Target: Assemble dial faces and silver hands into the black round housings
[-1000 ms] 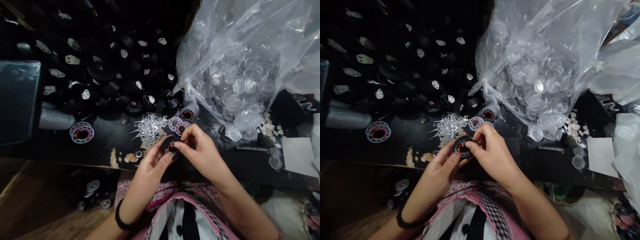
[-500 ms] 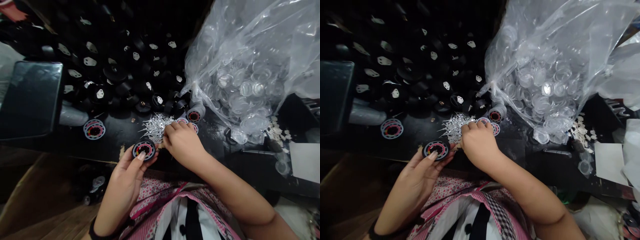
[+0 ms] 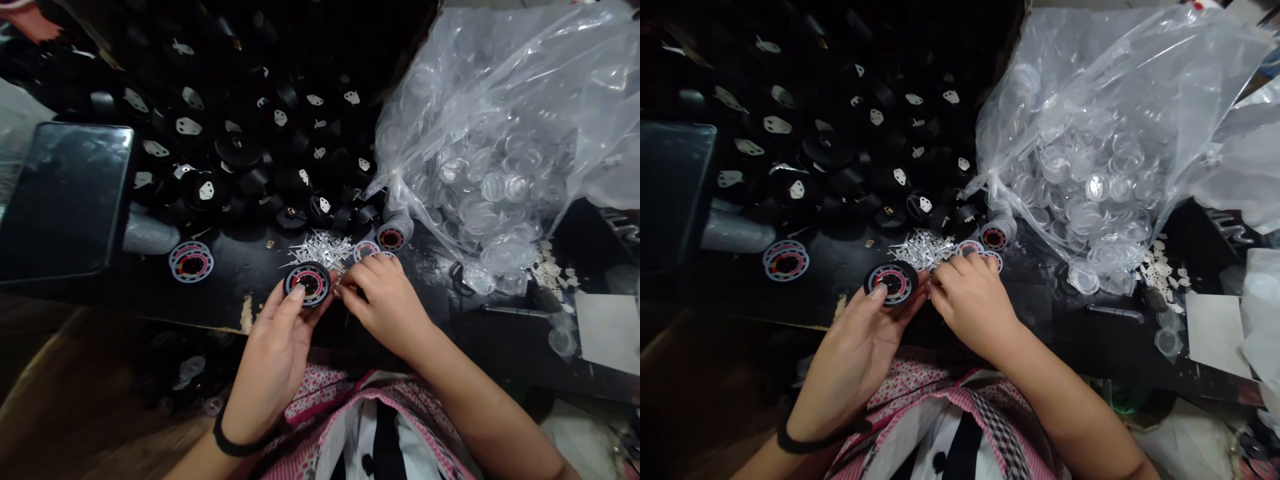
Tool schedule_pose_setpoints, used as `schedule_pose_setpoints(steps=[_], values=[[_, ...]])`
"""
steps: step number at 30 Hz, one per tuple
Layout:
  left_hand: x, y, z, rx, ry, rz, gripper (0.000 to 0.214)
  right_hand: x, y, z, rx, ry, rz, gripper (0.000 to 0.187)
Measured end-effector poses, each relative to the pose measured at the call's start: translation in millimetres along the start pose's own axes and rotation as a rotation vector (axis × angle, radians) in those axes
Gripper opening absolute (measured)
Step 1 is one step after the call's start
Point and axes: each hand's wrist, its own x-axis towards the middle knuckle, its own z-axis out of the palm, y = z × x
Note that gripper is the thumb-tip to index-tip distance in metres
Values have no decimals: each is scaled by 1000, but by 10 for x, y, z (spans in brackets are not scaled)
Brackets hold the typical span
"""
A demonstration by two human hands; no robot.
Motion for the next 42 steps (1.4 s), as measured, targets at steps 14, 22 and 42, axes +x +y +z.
schedule_pose_setpoints(steps=[14,22,42], values=[[-6,-166,108,206,-123,-4,22,-195,-46,-164,389,55,106,13],[-57,-140,44,300,-171,66,22,-241,-45,-197,527,73,112,13],[-186,-57,111,506,-109,248,21,-364,-68,-198,689,117,145,14]])
